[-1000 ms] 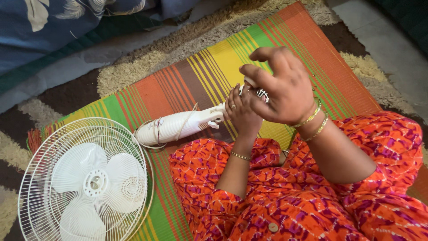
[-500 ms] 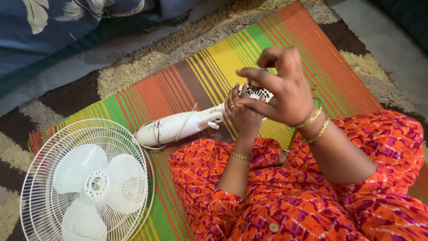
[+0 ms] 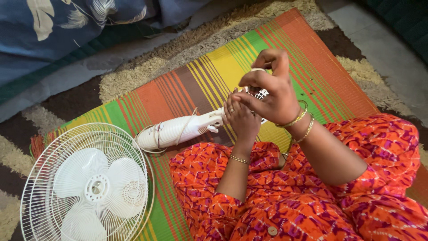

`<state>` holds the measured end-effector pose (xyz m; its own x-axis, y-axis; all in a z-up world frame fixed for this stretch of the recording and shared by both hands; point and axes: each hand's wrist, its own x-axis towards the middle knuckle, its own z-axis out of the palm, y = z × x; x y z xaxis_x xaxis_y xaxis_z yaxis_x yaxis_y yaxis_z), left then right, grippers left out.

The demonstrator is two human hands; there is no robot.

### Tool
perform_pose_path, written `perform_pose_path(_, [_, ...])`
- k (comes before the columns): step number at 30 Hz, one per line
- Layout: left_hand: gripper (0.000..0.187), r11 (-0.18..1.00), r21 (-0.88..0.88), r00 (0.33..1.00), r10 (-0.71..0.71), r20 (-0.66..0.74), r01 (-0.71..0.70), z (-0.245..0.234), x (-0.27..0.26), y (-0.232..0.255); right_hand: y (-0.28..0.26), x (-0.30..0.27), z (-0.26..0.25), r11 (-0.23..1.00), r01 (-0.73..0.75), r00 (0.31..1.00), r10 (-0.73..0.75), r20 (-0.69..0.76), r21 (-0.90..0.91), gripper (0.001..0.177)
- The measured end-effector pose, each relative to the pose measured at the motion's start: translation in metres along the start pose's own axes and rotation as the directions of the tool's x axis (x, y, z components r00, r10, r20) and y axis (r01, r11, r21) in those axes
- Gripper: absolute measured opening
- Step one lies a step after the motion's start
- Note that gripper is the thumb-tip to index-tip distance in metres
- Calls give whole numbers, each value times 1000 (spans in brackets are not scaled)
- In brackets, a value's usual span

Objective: The person sits on a mat and uses a screwdriver to remove screws from the rear cap of a white pedestal fan motor housing. They loosen and remove several screws, placing them on the mat, and continue to work on the fan's rear assembly.

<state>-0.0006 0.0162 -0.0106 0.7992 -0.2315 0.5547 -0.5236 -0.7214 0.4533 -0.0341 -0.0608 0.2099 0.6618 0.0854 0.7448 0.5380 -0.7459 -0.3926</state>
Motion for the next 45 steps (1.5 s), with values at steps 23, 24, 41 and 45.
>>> perform_pose_path(23, [63,977,-187,992,-86,90,102,-28,18,3,2,7,-18,967,124,962,-172,211,223,40])
perform_pose_path(24, [63,976,-199,995,-69,75,83,-29,20,3,0,9,-20,967,130,963,-176,205,220,41])
perform_pose_path(41, [64,916,-399,972,132,196,-44,-54,28,-24,-13,11,-25,976,199,963,-210,168,85,33])
perform_pose_path(45, [64,851,-501,922,55,382,157,-54,32,-36,-14,12,-26,979,175,953,-195,231,104,29])
